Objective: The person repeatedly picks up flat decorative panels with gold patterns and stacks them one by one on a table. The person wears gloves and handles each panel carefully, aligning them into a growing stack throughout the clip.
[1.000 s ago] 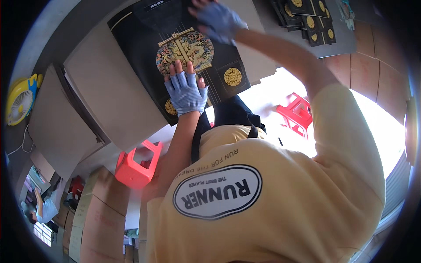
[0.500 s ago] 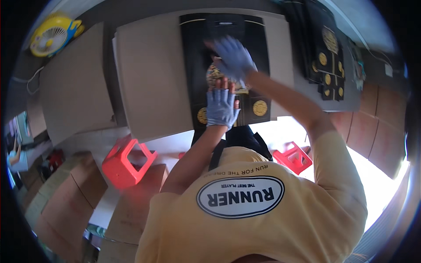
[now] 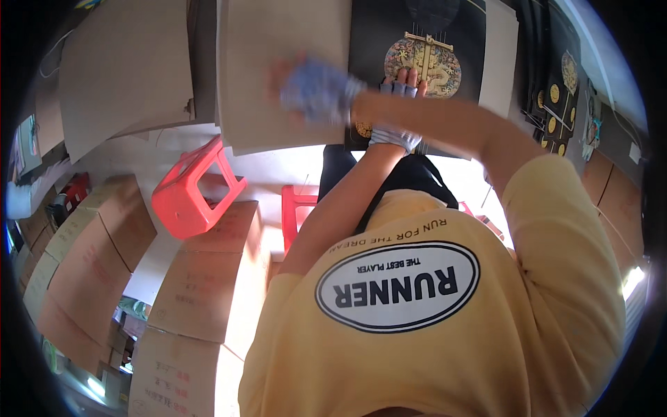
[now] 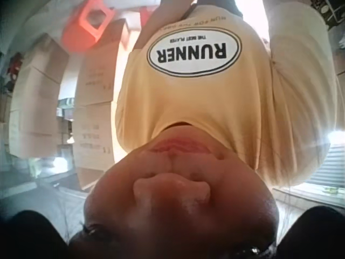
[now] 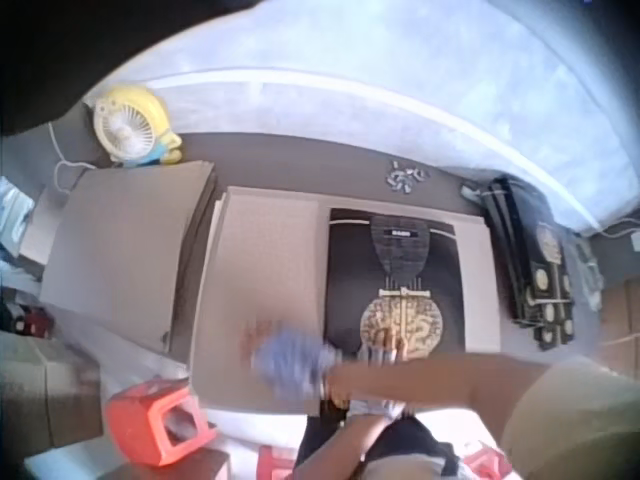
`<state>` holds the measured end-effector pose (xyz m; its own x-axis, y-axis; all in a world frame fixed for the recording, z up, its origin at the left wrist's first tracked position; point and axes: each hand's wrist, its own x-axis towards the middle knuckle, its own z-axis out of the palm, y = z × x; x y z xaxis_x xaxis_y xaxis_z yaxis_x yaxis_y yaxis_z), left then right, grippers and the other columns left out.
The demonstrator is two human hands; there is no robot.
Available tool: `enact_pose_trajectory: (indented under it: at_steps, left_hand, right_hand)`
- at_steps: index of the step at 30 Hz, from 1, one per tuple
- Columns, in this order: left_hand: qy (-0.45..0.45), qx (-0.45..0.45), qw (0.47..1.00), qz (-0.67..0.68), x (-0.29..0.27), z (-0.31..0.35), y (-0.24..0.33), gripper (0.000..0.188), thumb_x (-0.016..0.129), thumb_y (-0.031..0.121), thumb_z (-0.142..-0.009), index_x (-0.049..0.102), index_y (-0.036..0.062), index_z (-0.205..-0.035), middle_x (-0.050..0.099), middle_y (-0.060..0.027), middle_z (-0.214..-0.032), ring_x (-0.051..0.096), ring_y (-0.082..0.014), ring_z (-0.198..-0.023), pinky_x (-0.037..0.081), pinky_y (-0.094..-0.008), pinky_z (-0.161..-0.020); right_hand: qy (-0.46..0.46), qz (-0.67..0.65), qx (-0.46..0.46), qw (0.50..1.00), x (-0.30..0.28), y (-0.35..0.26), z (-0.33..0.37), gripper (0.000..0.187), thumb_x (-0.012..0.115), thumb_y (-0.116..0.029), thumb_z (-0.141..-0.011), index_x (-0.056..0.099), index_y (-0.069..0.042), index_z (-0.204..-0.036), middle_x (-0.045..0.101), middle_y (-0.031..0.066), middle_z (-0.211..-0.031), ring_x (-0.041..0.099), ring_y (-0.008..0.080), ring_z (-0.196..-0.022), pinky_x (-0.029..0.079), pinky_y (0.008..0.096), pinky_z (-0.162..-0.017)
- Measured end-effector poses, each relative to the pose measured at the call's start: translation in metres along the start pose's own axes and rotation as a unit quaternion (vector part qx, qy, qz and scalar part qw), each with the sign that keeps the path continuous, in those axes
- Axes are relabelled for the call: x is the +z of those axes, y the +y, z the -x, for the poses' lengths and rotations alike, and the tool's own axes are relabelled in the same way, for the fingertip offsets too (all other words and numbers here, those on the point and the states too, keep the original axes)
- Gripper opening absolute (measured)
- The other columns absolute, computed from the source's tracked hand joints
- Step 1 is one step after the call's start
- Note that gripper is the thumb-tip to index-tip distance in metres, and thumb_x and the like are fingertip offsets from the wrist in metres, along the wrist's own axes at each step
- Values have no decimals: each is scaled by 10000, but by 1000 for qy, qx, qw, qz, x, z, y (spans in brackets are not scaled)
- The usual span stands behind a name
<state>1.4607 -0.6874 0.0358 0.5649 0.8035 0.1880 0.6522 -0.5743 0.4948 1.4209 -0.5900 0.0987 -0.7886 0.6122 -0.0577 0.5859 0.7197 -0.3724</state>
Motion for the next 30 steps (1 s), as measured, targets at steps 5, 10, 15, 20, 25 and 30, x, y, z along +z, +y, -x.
enact_pose_trajectory:
  at_steps: [5, 10, 15, 20, 25, 30]
  left_hand:
    - [12, 53, 996, -65, -4, 0, 7, 630, 496, 396, -904, 415, 58, -1430, 322, -208, -1519, 266, -386, -1423, 208, -602, -1118]
    - [42, 62, 996, -43, -8, -1, -5, 618, 563, 413, -855, 471, 121, -1392, 389, -175, -1473, 373, -361, -1350, 273, -578, -1069]
    - [-31, 125, 990, -57, -30, -33, -19, 559, 688, 422, -780, 565, 157, -1258, 487, -148, -1333, 493, -344, -1150, 381, -526, -944]
    - [22, 134, 984, -114, -24, -61, -18, 617, 537, 497, -890, 410, 178, -1402, 353, -233, -1458, 288, -446, -1384, 248, -612, -1102]
    - [-26, 128, 978, -162, -16, -33, -8, 679, 500, 480, -916, 328, 148, -1483, 273, -239, -1520, 273, -438, -1394, 232, -594, -1114]
    - [-30, 64, 994, -79, -12, -31, 35, 676, 459, 425, -947, 266, 112, -1514, 213, -276, -1534, 174, -440, -1437, 179, -572, -1136]
  right_hand:
    - [199, -164, -196, 946, 78, -41, 24, 395, 548, -392, -909, 638, -128, -1187, 640, 90, -1152, 570, 287, -1127, 417, 442, -985]
    - [156, -484, 137, 850, -15, -71, 126, 370, 523, -352, -931, 646, -39, -1088, 650, 140, -1000, 620, 289, -968, 482, 366, -856]
    - [20, -639, 537, 550, 59, -84, 283, 421, 594, -468, -922, 667, -56, -873, 658, 28, -759, 645, 165, -755, 507, 309, -706]
    - [256, -835, 418, 251, 95, -86, 287, 525, 646, -509, -887, 537, -56, -1129, 619, 137, -1146, 644, 229, -985, 520, 391, -844]
    - [370, -757, 492, 217, 89, -91, 275, 383, 625, -395, -932, 574, -49, -1086, 700, 132, -952, 705, 257, -720, 571, 323, -606]
    - [425, -561, 539, 463, 79, -87, 315, 324, 610, -273, -944, 674, 45, -938, 695, 131, -745, 689, 172, -684, 559, 293, -588]
